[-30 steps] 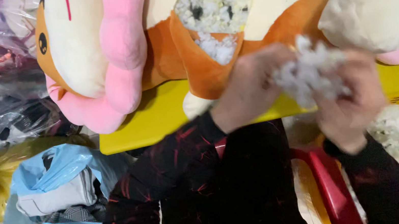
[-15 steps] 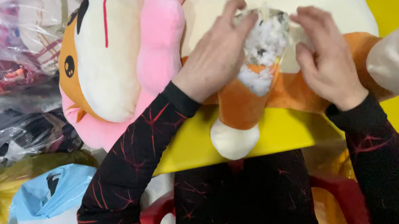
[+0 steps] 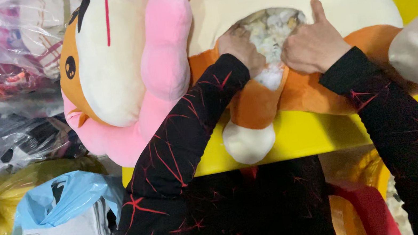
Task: The person repeatedly scoops white stuffing from a yellow basket and packs it into the open torso of a large plush toy on a yellow table. The hands press and distribute the stuffing inside the toy throughout the clip.
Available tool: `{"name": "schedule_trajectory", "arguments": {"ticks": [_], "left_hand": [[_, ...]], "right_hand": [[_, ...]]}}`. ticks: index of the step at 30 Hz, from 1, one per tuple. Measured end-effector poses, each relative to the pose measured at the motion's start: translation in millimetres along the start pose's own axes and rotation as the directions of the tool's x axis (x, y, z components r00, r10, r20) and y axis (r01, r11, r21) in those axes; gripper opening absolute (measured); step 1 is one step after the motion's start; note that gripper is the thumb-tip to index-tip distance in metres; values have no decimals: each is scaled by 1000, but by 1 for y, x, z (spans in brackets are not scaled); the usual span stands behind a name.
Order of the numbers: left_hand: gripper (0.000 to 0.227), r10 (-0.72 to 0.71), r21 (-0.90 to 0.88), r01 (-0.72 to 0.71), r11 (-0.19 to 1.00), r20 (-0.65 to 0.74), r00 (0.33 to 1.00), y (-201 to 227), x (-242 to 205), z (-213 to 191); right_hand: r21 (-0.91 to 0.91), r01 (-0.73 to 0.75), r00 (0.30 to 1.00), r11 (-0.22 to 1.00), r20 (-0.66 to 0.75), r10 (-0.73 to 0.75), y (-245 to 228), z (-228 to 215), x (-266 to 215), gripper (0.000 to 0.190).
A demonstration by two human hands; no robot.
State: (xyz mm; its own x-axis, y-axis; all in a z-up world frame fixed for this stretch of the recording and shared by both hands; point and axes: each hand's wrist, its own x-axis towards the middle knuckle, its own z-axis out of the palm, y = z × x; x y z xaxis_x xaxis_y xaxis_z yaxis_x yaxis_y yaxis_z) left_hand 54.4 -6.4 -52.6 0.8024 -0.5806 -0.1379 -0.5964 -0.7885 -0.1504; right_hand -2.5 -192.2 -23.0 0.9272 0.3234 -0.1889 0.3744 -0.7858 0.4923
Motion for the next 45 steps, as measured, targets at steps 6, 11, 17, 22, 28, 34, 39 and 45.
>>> {"name": "schedule_trajectory", "arguments": {"ticks": [6, 11, 17, 22, 28, 34, 39, 45], "left_hand": [[70, -59, 55, 74, 996, -228, 972, 1, -9, -3], [29, 33, -148, -76, 986, -272, 962, 6, -34, -31], [30, 41, -351, -297, 888, -582, 812, 20, -62, -63], [58, 38, -529, -252, 810, -381, 924, 55, -34, -33], [130, -162, -713, 11, 701, -144, 976, 93, 20, 4], [53, -177, -771, -96, 630, -263, 948, 94, 28, 15], [57, 23, -611, -247, 753, -350, 936, 66, -7, -23], [78, -95, -246, -60, 967, -570, 816, 125, -86, -34]], "right_hand": [[-28, -22, 993, 999, -119, 18, 0, -4, -13, 45], [358, 134, 820, 924, -563, 99, -9, 13, -28, 30], [601, 305, 776, 739, -607, 174, -5, -15, -60, 62], [789, 280, 810, 547, -500, 306, -22, -24, -134, 52], [402, 41, 751, 915, -616, 237, -55, 14, -196, 45], [315, -22, 708, 949, -665, 237, -51, 44, -174, 42], [384, 44, 659, 922, -705, 262, -61, 75, -188, 44], [642, 218, 744, 736, -597, 301, -66, 141, -277, 42]]}}
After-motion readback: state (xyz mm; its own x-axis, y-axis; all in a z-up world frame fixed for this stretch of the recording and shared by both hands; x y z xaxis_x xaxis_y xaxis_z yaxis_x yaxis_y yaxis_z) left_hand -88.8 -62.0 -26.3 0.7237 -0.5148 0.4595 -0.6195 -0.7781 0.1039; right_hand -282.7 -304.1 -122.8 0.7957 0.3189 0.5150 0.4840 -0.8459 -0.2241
